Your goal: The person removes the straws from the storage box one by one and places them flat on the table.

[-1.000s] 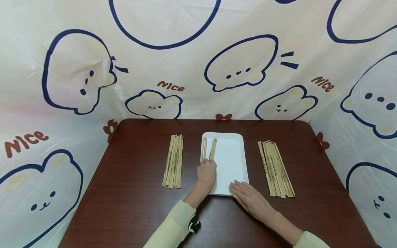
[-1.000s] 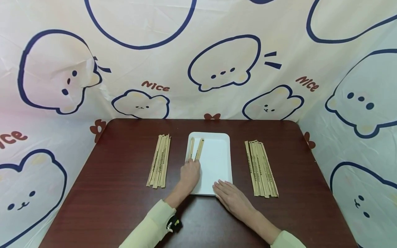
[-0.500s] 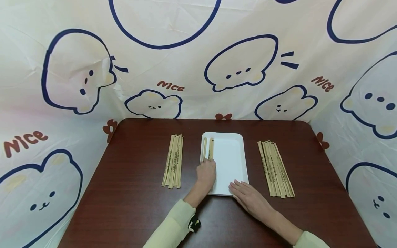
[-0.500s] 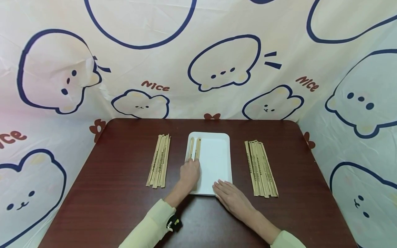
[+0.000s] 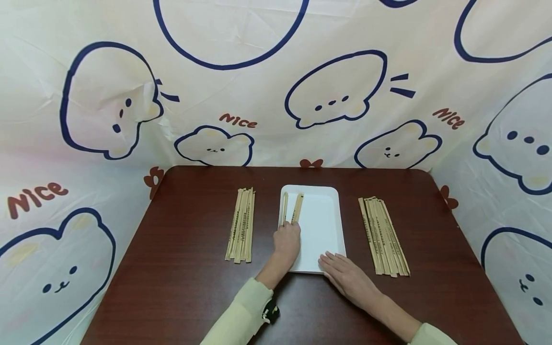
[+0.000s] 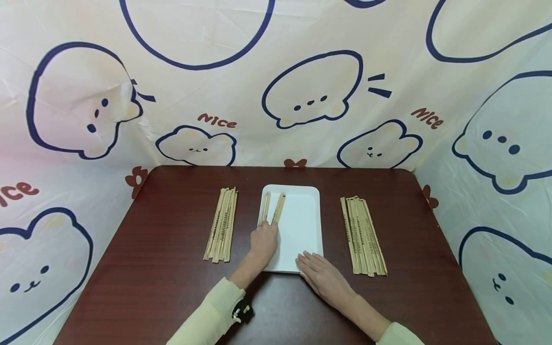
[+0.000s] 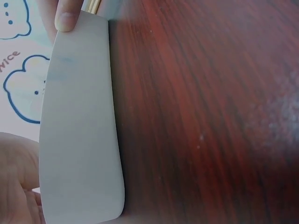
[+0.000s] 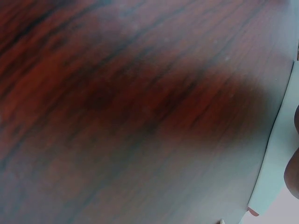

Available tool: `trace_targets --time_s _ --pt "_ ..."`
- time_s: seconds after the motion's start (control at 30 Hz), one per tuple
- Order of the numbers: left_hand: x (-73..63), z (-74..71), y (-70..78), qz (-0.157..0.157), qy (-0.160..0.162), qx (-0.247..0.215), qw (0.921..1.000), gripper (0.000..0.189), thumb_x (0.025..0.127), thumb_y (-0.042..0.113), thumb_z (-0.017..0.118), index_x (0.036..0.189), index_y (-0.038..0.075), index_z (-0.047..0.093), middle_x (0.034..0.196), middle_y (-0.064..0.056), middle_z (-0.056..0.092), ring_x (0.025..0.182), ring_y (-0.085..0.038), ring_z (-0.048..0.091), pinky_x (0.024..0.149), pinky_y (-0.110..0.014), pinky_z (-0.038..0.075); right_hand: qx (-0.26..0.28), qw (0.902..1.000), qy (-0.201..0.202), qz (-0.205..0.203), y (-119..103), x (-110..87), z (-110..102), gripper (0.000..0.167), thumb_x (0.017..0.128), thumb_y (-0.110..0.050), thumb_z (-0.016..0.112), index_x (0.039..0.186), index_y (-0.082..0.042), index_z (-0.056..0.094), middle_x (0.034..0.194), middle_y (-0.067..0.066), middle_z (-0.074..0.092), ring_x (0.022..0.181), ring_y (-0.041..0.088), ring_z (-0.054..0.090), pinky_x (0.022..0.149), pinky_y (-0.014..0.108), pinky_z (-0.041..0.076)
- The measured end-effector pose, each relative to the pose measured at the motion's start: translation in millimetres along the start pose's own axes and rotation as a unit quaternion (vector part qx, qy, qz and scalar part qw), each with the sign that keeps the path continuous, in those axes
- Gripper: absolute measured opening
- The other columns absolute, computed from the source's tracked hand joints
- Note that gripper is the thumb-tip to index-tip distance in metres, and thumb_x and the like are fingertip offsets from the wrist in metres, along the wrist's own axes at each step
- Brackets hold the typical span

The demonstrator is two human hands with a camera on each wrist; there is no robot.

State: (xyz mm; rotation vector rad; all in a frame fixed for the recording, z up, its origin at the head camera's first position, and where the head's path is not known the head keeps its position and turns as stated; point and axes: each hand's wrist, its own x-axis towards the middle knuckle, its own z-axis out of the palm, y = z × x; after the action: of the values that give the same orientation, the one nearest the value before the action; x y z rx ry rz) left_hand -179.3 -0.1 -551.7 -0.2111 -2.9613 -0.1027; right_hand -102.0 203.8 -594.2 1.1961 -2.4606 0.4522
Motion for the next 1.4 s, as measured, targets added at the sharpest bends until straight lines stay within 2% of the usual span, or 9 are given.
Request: trace_targets --time_s 0.27,0.43,0.57,1.0,1.27,1.4 --pt "2.0 2.5 3.2 -0.018 -0.013 0.013 0.9997 0.014 0.094 0.005 0.063 0.09 -0.004 0.073 0.073 -0.013 0.06 0.065 -0.023 0.065 0.05 -0.034 0.056 0.012 0.9994 0.025 -0.021 0 0.8 0 0.039 0.108 -0.024 0.043 0.13 0.001 0.063 0.13 0.016 0.064 0.121 0.031 0.06 0.099 0.049 0.048" --pt "1.5 4.1 4.1 -0.019 0.009 0.001 0.9998 0.011 0.09 0.003 0.066 0.087 -0.004 0.073 0.072 -0.013 0.059 0.064 -0.025 0.065 0.05 -0.035 0.056 0.011 0.9996 0.019 -0.014 1 0.9 0 0.045 0.11 -0.028 0.036 0.129 0.001 0.064 0.13 0.016 0.064 0.122 0.031 0.059 0.1 0.049 0.047" --pt "1.2 3.7 4.3 -0.019 0.015 -0.006 0.9997 0.011 0.089 0.003 0.066 0.086 -0.005 0.074 0.072 -0.013 0.059 0.064 -0.025 0.064 0.05 -0.035 0.056 0.011 0.9999 0.009 -0.007 0 0.8 0 0.043 0.11 -0.027 0.038 0.13 0.001 0.064 0.131 0.016 0.064 0.123 0.03 0.059 0.102 0.048 0.047" --pt "2.4 0.5 2.5 -0.018 -0.006 -0.017 0.9997 0.012 0.091 0.002 0.064 0.087 -0.005 0.073 0.073 -0.014 0.059 0.066 -0.026 0.065 0.052 -0.036 0.057 0.01 0.9993 0.026 -0.024 0 2.1 -1 0.035 0.105 -0.02 0.052 0.13 0.002 0.063 0.13 0.016 0.064 0.121 0.031 0.06 0.099 0.048 0.048" --pt "3.0 -13.4 -2.0 -0.007 0.015 -0.014 0.9998 0.012 0.091 0.002 0.065 0.088 -0.007 0.072 0.072 -0.014 0.06 0.061 -0.024 0.066 0.049 -0.033 0.057 0.003 0.9994 0.026 -0.021 0 2.7 -1 0.041 0.109 -0.026 0.04 0.129 0.002 0.064 0.129 0.016 0.064 0.121 0.031 0.06 0.099 0.049 0.049" --pt "4.8 -18.7 -6.6 -0.007 0.016 -0.017 0.9997 0.012 0.09 0.003 0.066 0.086 -0.007 0.071 0.072 -0.013 0.06 0.061 -0.024 0.066 0.049 -0.032 0.057 0.003 0.9995 0.024 -0.021 0 2.9 -1 0.043 0.11 -0.026 0.038 0.129 0.002 0.064 0.128 0.016 0.065 0.121 0.031 0.06 0.099 0.049 0.048"
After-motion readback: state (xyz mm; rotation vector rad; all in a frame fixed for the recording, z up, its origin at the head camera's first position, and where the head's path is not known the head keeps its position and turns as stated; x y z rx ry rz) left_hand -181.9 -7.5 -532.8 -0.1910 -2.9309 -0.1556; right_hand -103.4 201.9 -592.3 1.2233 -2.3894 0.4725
